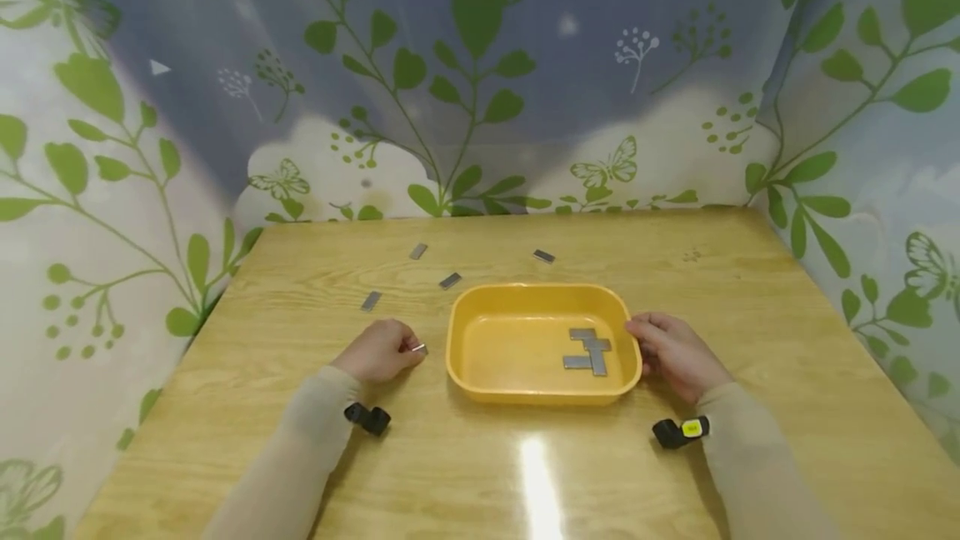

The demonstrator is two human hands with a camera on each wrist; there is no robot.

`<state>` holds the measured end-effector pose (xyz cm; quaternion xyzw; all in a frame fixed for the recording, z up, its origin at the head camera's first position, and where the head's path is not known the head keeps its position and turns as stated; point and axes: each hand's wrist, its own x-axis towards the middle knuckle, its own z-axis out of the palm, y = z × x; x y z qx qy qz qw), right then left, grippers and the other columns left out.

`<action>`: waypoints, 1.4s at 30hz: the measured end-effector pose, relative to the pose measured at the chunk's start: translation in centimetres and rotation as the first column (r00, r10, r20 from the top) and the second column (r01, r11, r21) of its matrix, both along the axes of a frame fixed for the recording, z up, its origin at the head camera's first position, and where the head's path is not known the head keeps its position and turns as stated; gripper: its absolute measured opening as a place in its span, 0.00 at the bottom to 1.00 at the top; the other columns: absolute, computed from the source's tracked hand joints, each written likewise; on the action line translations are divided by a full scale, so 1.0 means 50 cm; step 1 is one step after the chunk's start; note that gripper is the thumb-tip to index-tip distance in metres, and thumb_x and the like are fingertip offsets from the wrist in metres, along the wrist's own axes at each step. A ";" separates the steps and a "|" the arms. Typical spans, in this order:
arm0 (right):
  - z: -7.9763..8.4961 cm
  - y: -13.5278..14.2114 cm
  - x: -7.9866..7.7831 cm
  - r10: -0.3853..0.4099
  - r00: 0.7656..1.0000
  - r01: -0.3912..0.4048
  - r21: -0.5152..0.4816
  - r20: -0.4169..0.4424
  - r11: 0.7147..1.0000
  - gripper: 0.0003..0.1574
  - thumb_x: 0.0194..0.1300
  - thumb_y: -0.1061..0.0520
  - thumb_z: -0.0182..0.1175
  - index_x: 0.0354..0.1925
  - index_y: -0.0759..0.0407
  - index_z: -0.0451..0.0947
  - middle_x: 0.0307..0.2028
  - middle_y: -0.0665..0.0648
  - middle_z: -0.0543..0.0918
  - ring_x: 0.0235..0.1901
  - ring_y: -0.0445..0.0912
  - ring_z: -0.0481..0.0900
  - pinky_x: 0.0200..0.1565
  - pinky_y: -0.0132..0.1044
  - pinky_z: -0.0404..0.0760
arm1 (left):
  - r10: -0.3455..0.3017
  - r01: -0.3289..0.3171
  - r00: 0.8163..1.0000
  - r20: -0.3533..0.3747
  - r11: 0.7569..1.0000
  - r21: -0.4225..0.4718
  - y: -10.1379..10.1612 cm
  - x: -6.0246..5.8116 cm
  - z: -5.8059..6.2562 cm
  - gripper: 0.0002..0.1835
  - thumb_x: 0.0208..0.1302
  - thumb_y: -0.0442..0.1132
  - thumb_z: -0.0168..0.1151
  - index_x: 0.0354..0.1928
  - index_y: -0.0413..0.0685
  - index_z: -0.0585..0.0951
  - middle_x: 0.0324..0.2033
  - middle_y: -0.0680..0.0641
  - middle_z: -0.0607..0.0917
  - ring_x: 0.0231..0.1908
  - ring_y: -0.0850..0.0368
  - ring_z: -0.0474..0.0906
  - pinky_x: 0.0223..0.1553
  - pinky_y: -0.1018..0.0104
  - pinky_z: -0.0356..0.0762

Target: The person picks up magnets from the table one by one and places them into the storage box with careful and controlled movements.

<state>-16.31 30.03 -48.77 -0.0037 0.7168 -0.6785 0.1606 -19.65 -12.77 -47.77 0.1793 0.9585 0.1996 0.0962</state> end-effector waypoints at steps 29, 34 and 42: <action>-0.009 0.007 0.006 0.014 1.000 -0.014 0.000 0.023 1.000 0.25 0.75 0.47 0.49 0.51 0.70 0.65 0.34 0.54 0.81 0.30 0.43 0.80 0.32 0.38 0.81 | -0.022 0.018 0.997 0.073 0.998 0.052 0.002 0.002 0.006 0.04 0.69 0.38 0.58 0.36 0.47 0.78 0.30 0.51 0.80 0.29 0.57 0.71 0.34 0.62 0.71; -0.006 0.007 0.003 0.014 1.000 -0.015 0.014 0.022 1.000 0.25 0.75 0.47 0.48 0.51 0.70 0.65 0.34 0.54 0.80 0.30 0.43 0.80 0.32 0.38 0.80 | -0.026 0.020 0.996 0.088 0.997 0.073 -0.001 0.000 0.005 0.05 0.66 0.37 0.61 0.42 0.48 0.78 0.34 0.51 0.81 0.32 0.56 0.72 0.38 0.61 0.72; -0.001 0.003 0.001 0.009 1.000 -0.010 0.020 0.016 1.000 0.26 0.74 0.46 0.50 0.51 0.70 0.64 0.34 0.54 0.79 0.29 0.42 0.79 0.30 0.36 0.79 | -0.031 0.023 0.996 0.083 0.996 0.090 -0.007 -0.001 0.006 0.07 0.64 0.34 0.62 0.43 0.47 0.78 0.35 0.51 0.81 0.33 0.56 0.73 0.39 0.61 0.72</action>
